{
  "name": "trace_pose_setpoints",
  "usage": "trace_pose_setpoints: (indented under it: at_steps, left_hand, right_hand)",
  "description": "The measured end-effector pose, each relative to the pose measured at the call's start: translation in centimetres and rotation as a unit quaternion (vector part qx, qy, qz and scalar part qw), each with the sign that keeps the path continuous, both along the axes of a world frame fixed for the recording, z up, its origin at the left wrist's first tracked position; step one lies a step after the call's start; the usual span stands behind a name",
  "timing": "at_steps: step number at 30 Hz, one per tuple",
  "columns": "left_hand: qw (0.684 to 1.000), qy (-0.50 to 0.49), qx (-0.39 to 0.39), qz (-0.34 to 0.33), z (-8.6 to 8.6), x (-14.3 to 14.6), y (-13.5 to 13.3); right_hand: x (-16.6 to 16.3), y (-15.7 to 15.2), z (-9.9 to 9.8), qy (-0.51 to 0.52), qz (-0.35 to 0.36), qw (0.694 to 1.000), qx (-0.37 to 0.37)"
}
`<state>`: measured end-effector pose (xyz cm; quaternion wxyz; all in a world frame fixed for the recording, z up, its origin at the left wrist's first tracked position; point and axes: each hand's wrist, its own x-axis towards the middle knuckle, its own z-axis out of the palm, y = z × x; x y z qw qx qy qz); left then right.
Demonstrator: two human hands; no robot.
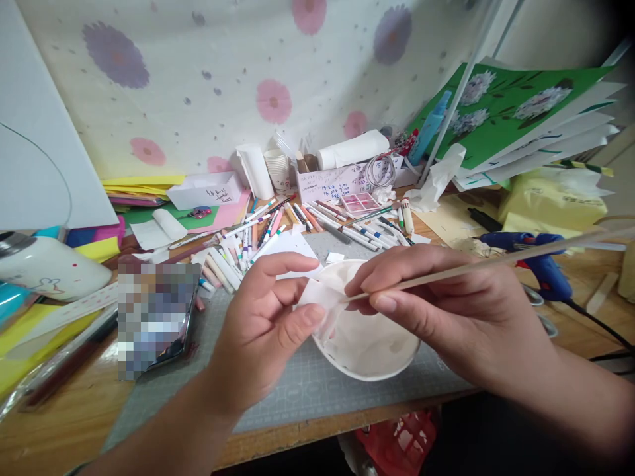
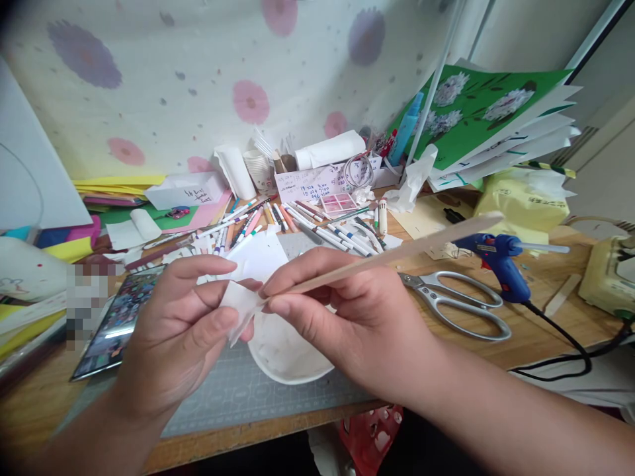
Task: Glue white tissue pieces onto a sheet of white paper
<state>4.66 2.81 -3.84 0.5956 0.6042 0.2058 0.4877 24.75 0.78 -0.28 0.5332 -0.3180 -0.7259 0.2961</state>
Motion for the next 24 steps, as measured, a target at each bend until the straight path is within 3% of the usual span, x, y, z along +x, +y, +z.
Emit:
trace_pose_setpoints:
  at_steps: [3, 7, 11, 18, 24]
  left_hand:
    - [1.0, 0.004, 0.012, 0.008, -0.08, -0.27, -0.03]
    - [0.995, 0.05, 0.049, 0.068, -0.45, -0.58, 0.21]
    - [0.991, 0.054, 0.028, 0.12, -0.53, -0.34, 0.57]
    - [0.993, 0.066, -0.025, 0.095, -0.33, -0.46, 0.67]
    - [0.99, 0.08, 0.013, 0.116, -0.51, -0.49, 0.71]
  right_hand:
    - [0.1, 0.12, -0.14, 0.003, -0.011, 1.0, -0.003]
    - [0.08, 0.03, -0.2, 0.001, -0.015, 1.0, 0.013]
    - [-0.1, -0.22, -0.05, -0.008, 0.019, 1.0, 0.022]
    - [0.1, -0.37, 0.27, -0.075, 0.045, 0.99, 0.11]
    - [0.12, -0.41, 0.39, -0.119, 0.05, 0.98, 0.15]
